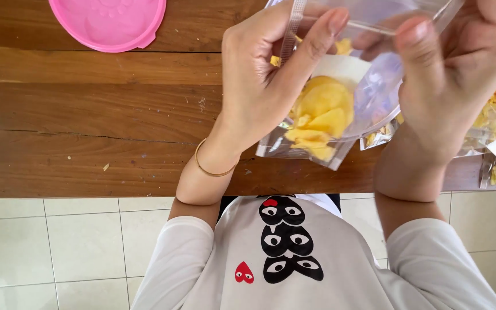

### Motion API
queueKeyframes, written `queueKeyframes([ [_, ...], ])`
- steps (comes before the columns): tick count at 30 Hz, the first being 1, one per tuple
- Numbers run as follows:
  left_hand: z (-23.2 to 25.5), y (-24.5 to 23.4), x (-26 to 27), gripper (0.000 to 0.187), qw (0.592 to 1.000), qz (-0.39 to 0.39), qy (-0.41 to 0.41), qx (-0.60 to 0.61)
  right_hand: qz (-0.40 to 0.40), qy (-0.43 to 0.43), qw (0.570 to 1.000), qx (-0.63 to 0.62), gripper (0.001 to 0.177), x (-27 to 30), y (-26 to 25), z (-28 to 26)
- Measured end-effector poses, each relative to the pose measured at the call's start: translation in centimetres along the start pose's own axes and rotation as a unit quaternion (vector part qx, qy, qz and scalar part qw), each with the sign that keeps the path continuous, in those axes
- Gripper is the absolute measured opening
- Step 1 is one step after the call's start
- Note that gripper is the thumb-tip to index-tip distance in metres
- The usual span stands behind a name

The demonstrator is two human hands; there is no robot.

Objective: Manually packing cassava chips from a large bowl into individual small plastic bags.

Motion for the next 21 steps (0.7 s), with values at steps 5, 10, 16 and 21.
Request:
queueKeyframes([
  [5, 0.4, 0.8, -0.1, 0.021, 1.0, -0.007, 0.016, 0.017, 0.066, 0.035, 0.997, -0.018, 0.056, 0.6, 0.9, 1.1],
  [10, -0.1, 1.6, -0.2, 0.02, 0.999, -0.034, 0.041, -0.002, 0.097, 0.048, 0.993, -0.044, 0.042, 1.2, 0.0, 1.9],
  [16, 1.4, 2.4, 0.2, 0.027, 0.993, -0.019, 0.113, -0.033, 0.069, -0.043, 0.997, 0.016, 0.035, 1.4, -0.7, 1.3],
  [21, 0.5, 2.3, 0.8, 0.014, 0.993, -0.043, 0.108, -0.018, 0.069, -0.057, 0.995, 0.035, 0.039, 1.8, -1.4, 1.4],
])
Point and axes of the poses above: each hand's wrist, its own x-axis away from the middle knuckle, its own y-axis out of the palm, z = x × y, the point moved 4 cm from there along -x, towards the middle knuckle, and after that the axes turned 3 degrees about -y, right-handed, at the moved point
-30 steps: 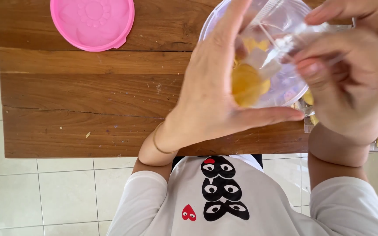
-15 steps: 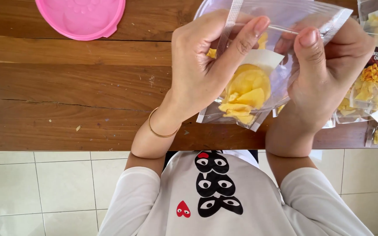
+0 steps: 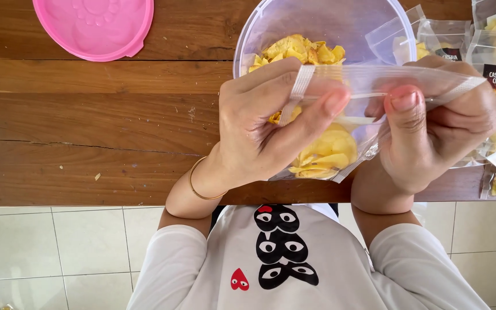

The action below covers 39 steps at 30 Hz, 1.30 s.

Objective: Manually packing cassava chips from a large bowl into individual small plastic bags.

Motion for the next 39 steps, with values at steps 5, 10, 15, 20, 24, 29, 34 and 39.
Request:
queueKeyframes([
  [5, -0.1, 0.0, 0.2, 0.013, 1.0, -0.005, 0.011, -0.005, -0.006, -0.006, 0.999, -0.053, 0.038, 0.2, -0.3, 0.8],
  [10, 0.1, 0.2, 0.1, 0.012, 0.994, 0.031, 0.094, -0.049, 0.075, 0.002, 0.997, -0.017, 0.048, 2.1, -1.1, 2.2],
  [15, 0.8, -0.3, -0.6, 0.029, 0.993, 0.037, 0.105, 0.026, 0.126, 0.067, 0.99, -0.01, 0.046, 2.3, -0.4, 1.5],
  [20, -1.3, 0.0, -0.7, 0.038, 0.996, 0.071, 0.042, 0.038, 0.138, 0.092, 0.982, -0.087, 0.04, 1.3, 0.6, 2.9],
  [24, -0.5, -0.6, -1.2, 0.038, 0.997, 0.072, -0.01, 0.033, 0.013, 0.056, 0.998, -0.018, 0.053, 1.0, -0.5, 4.2],
  [29, -1.8, -0.3, -0.2, 0.035, 0.997, 0.059, -0.053, 0.024, 0.022, 0.018, 0.999, 0.018, 0.05, 1.1, -0.7, 3.7],
  [34, -2.8, -0.2, 0.2, 0.029, 0.99, 0.133, -0.05, -0.002, -0.071, 0.038, 0.996, 0.035, 0.072, -0.5, -0.2, 0.1],
  [39, -2.3, -0.5, 0.1, 0.04, 0.959, 0.27, -0.09, 0.001, -0.209, 0.027, 0.977, 0.033, 0.038, -0.8, 0.8, -2.9],
])
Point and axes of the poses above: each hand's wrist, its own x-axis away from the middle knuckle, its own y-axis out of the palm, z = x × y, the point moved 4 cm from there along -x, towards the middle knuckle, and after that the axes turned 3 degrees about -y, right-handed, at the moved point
